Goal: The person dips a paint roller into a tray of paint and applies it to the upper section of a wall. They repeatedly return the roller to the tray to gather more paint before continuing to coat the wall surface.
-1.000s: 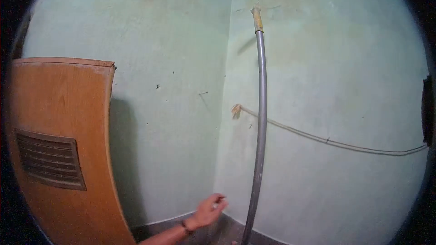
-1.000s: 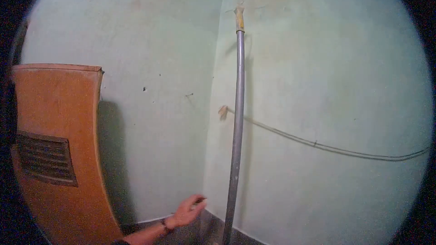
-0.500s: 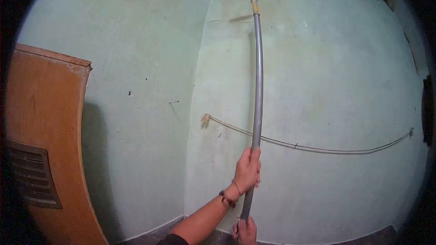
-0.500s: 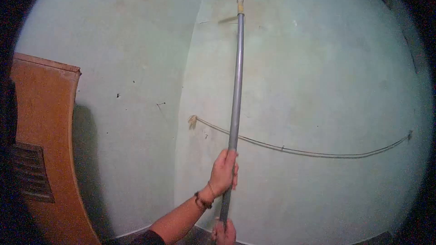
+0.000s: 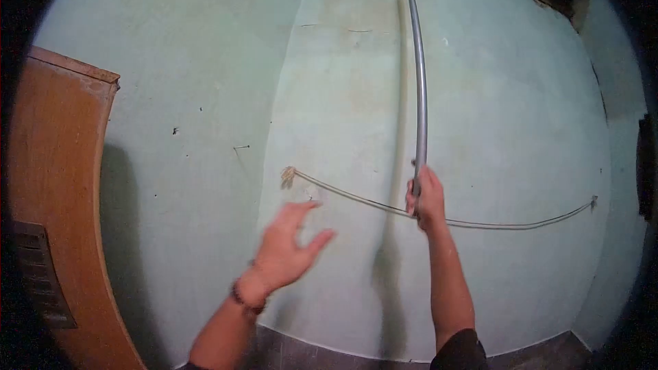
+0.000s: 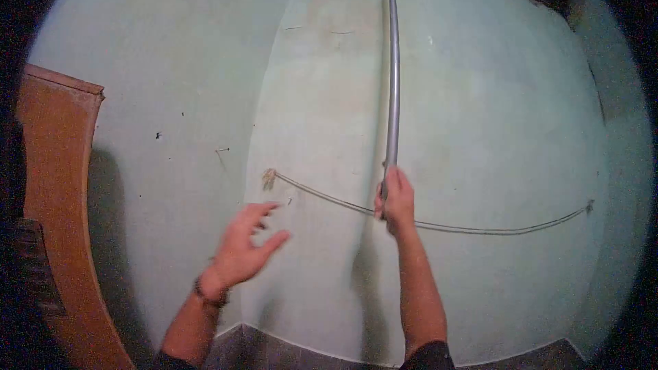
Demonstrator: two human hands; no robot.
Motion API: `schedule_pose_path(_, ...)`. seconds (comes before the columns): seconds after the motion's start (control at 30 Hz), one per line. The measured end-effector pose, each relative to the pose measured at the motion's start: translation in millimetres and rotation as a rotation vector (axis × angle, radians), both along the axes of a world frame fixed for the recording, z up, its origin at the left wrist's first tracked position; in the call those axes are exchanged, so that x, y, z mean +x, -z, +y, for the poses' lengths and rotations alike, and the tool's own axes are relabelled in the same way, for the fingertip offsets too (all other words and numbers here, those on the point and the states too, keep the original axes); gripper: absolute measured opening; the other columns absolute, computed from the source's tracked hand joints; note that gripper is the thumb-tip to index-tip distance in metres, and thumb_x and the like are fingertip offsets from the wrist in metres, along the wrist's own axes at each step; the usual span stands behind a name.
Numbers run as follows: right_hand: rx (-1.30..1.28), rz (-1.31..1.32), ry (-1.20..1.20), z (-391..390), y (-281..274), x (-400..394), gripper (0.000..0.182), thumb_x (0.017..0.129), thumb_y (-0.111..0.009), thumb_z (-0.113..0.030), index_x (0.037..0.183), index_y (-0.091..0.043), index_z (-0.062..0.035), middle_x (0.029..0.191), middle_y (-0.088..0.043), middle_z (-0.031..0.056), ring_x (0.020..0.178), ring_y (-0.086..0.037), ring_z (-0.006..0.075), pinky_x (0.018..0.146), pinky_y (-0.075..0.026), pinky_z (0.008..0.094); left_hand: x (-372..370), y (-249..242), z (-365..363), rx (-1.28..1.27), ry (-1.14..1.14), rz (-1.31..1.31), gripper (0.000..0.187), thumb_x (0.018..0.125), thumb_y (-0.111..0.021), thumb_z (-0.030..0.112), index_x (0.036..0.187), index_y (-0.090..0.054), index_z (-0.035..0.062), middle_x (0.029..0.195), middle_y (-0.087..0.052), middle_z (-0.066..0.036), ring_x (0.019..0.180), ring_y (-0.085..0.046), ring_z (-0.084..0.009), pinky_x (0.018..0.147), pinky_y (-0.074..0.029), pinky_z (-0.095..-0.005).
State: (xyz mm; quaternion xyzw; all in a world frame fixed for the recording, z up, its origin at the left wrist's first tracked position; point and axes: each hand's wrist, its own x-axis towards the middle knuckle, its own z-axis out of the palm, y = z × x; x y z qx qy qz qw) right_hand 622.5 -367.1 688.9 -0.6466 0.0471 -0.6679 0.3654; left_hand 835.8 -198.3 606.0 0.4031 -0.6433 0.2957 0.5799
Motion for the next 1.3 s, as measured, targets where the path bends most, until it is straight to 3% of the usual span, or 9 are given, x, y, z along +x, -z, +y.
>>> schedule_pose_path(0.1, 0.027, 0.002, 0.069, 2.2, -54.9, -14.7, 0.037, 0.094, -0.047, -0.038, 0.114, -0.051, -0.0074, 0.063, -0.043, -0.0008, 0.044, -0.042, 0.0075, 0.034, -0.035, 0.0232, 46.2, -4.7, 47.2, -0.165, -0.266, -0.015, 0.038, 0.075, -0.072, 0.019, 0.106, -0.058, 0.003, 0.097, -0.06, -0.014, 0.079, -0.059, -0.0252, 0.07, -0.049, -0.0326)
schedule_pose_path(0.23, 0.03, 0.021, 0.166, 9.2, -94.9, -20.4, 0.039, 0.093, -0.048, -0.038, 0.12, -0.048, -0.0081, 0.062, -0.043, -0.0006, 0.044, -0.042, 0.0073, 0.034, -0.036, 0.0231, 92.6, -44.4, 107.0, -0.292, -0.716, -0.103, 0.03, 0.077, -0.067, 0.018, 0.101, -0.057, 0.0032, 0.096, -0.059, -0.016, 0.087, -0.057, -0.0335, 0.078, -0.046, -0.0397)
schedule_pose_path(0.43, -0.118, -0.032, 0.249, 21.2, -87.9, -11.6, 0.051, 0.094, -0.048, -0.032, 0.139, -0.032, -0.016, 0.057, -0.042, -0.0012, 0.042, -0.04, 0.0073, 0.033, -0.036, 0.0238, 130.0, -126.0, 179.3, -0.333, -1.299, -0.16, 0.039, 0.08, -0.062, 0.017, 0.115, -0.051, 0.0039, 0.121, -0.049, -0.018, 0.113, -0.046, -0.0337, 0.097, -0.035, -0.0425)
schedule_pose_path(0.57, -0.1, -0.031, 0.323, 17.7, -83.8, -19.3, 0.052, 0.094, -0.047, -0.032, 0.141, -0.031, -0.0166, 0.056, -0.04, -0.002, 0.041, -0.039, 0.0071, 0.033, -0.036, 0.0239, 166.5, -163.1, 194.3, -0.409, -1.55, -0.243, 0.046, 0.079, -0.062, 0.016, 0.121, -0.048, 0.0029, 0.124, -0.047, -0.017, 0.117, -0.043, -0.0327, 0.105, -0.028, -0.0435)
schedule_pose_path(0.63, -0.102, -0.027, 0.378, 12.7, -84.6, -28.4, 0.051, 0.095, -0.045, -0.033, 0.142, -0.03, -0.0177, 0.055, -0.039, -0.0027, 0.04, -0.037, 0.0066, 0.033, -0.035, 0.0238, 179.8, -170.8, 194.6, -0.252, -1.675, -0.121, 0.048, 0.079, -0.064, 0.015, 0.121, -0.047, 0.0016, 0.132, -0.043, -0.014, 0.125, -0.038, -0.0269, 0.109, -0.024, -0.0389)
schedule_pose_path(0.97, -0.11, 0.01, 0.424, 37.0, -102.5, -44.8, 0.05, 0.095, -0.044, -0.034, 0.14, -0.033, -0.0157, 0.053, -0.032, -0.0047, 0.038, -0.031, 0.0062, 0.032, -0.03, 0.024, 167.4, -157.8, 212.0, 0.159, -1.626, 0.092, 0.044, 0.08, -0.062, 0.015, 0.118, -0.048, -0.0004, 0.133, -0.041, -0.016, 0.129, -0.032, -0.0275, 0.113, -0.017, -0.0389)
schedule_pose_path(1.13, -0.154, 0.057, 0.49, 42.0, -126.8, 10.4, 0.047, 0.095, -0.043, -0.03, 0.138, -0.037, -0.013, 0.058, -0.04, -0.0001, 0.039, -0.036, 0.0109, 0.034, -0.037, 0.0286, 195.6, -140.1, 209.0, -0.294, -1.592, -0.143, 0.045, 0.079, -0.062, 0.011, 0.118, -0.046, -0.0038, 0.129, -0.043, -0.019, 0.127, -0.034, -0.0345, 0.112, -0.02, -0.0414)
schedule_pose_path(1.17, -0.143, 0.077, 0.545, 43.9, -131.2, 20.5, 0.046, 0.095, -0.041, -0.03, 0.137, -0.039, -0.012, 0.063, -0.047, 0.0036, 0.041, -0.043, 0.0135, 0.036, -0.042, 0.0305, 197.2, -138.4, 211.3, -0.289, -1.597, -0.142, 0.045, 0.079, -0.062, 0.011, 0.118, -0.046, -0.0038, 0.129, -0.043, -0.019, 0.127, -0.034, -0.0345, 0.112, -0.02, -0.0414)
schedule_pose_path(1.3, -0.206, 0.11, 0.557, 52.0, -149.4, 54.3, 0.047, 0.095, -0.042, -0.03, 0.139, -0.035, -0.0143, 0.056, -0.035, -0.0026, 0.04, -0.032, 0.0086, 0.035, -0.034, 0.0266, 204.1, -134.9, 220.1, -0.321, -1.514, -0.243, 0.041, 0.078, -0.062, 0.009, 0.113, -0.048, -0.0049, 0.123, -0.046, -0.023, 0.124, -0.037, -0.0386, 0.112, -0.022, -0.0429)
